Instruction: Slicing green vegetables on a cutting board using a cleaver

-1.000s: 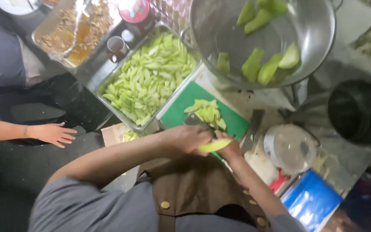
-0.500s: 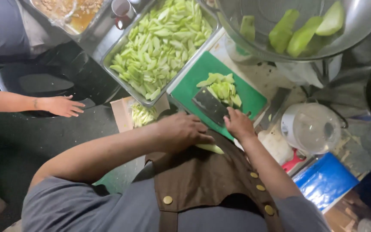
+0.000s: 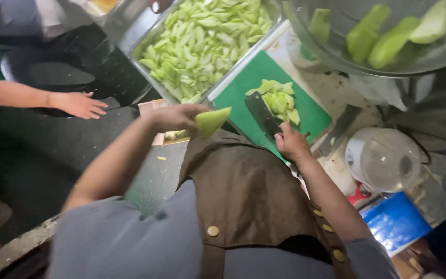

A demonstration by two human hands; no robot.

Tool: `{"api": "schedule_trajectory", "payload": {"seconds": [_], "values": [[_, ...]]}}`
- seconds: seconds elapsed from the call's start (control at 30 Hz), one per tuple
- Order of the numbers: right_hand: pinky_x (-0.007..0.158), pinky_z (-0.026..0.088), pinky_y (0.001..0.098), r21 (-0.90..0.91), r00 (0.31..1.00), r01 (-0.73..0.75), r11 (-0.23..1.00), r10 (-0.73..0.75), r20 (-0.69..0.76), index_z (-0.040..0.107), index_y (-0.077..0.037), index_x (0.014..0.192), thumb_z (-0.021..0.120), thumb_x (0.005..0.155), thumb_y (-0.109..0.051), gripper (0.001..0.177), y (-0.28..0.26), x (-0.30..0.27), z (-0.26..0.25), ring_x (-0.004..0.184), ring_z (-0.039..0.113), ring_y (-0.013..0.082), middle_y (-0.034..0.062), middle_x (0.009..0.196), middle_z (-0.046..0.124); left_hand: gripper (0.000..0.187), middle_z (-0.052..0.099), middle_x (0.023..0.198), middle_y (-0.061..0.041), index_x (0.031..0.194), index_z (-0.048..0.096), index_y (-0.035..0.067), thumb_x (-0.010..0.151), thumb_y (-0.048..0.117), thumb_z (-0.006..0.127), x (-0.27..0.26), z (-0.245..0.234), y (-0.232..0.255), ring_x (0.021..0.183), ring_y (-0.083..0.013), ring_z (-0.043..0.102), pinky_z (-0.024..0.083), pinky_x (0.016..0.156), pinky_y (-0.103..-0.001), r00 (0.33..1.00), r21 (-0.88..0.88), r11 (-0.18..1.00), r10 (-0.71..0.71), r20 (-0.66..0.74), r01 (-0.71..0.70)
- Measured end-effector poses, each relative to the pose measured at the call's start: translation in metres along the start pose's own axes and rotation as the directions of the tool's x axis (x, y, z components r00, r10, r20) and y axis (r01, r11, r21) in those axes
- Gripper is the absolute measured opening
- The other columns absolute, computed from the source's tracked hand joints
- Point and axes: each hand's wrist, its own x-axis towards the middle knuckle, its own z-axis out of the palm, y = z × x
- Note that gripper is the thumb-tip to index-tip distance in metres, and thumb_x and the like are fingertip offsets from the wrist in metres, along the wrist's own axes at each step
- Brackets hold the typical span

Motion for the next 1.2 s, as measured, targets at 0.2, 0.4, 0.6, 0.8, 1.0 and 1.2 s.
{"api": "schedule_trajectory", "payload": {"seconds": [0.2,0.4,0.6,0.8,1.0,1.2], "values": [[0.091,0.053,0.0617,-0.020,0.994,0.023,1.000,-0.025,-0.108,0.051,-0.016,0.119,0.048,0.100,-0.041,0.032,-0.040,0.007,-0.009,0.103,0.069,0.0516,0.0282,0.103,0.070,0.047,0.076,0.085,-0.007,0.123,0.074,0.020,0.076,0.019,0.082,0.114,0.015,-0.087,0.066,-0.0160,0.072,0.056,0.046,-0.028,0.997,0.053,0.999,0.015,-0.075,-0.011],[0.091,0.054,0.0617,-0.059,0.978,-0.065,0.996,0.051,-0.203,0.052,-0.014,0.117,0.044,0.101,-0.034,0.027,-0.061,-0.017,-0.026,0.103,0.069,0.0499,0.0279,0.105,0.067,0.048,0.074,0.111,-0.018,0.125,0.071,0.017,0.080,0.034,0.073,0.187,0.039,-0.080,0.107,-0.0383,0.071,0.055,0.088,-0.047,0.998,0.460,0.887,0.062,-0.021,-0.045],[0.092,0.054,0.0620,-0.106,0.972,-0.087,0.991,0.061,-0.229,0.046,-0.017,0.132,0.039,0.103,-0.035,0.035,-0.047,-0.024,-0.019,0.104,0.068,0.0495,0.0251,0.107,0.066,0.032,0.074,0.080,-0.005,0.099,0.081,0.032,0.068,0.030,0.078,0.244,0.035,-0.110,0.070,-0.0250,0.073,0.059,0.056,-0.038,0.999,0.486,0.874,0.028,-0.030,-0.010],[0.093,0.053,0.0621,-0.085,0.978,-0.108,0.991,0.090,-0.190,0.046,-0.017,0.126,0.037,0.103,-0.039,0.033,-0.045,-0.032,-0.022,0.104,0.067,0.0502,0.0251,0.108,0.066,0.045,0.075,0.104,-0.015,0.126,0.073,0.018,0.084,0.033,0.070,0.231,0.012,-0.101,0.084,-0.0283,0.073,0.059,0.053,-0.038,0.981,0.221,0.973,0.109,-0.158,-0.073],[0.091,0.050,0.0663,-0.013,0.980,-0.129,0.992,0.126,-0.153,0.050,-0.014,0.128,0.039,0.101,-0.044,0.042,-0.024,-0.056,0.002,0.100,0.068,0.0553,0.0298,0.105,0.070,0.052,0.072,0.100,-0.018,0.134,0.064,0.002,0.089,0.025,0.075,0.188,0.055,-0.118,0.075,-0.0267,0.074,0.059,0.050,-0.038,0.705,-0.610,0.744,-0.277,-0.653,-0.272],[0.084,0.053,0.0638,-0.096,0.992,-0.048,0.994,0.037,-0.120,0.054,-0.011,0.113,0.041,0.098,-0.039,0.034,0.004,-0.068,0.022,0.094,0.069,0.0529,0.0288,0.097,0.070,0.054,0.071,0.092,-0.031,0.127,0.060,-0.005,0.091,0.032,0.076,0.224,0.086,-0.134,0.068,-0.0417,0.075,0.062,0.048,-0.056,0.764,-0.604,0.779,-0.284,-0.580,-0.169]]}}
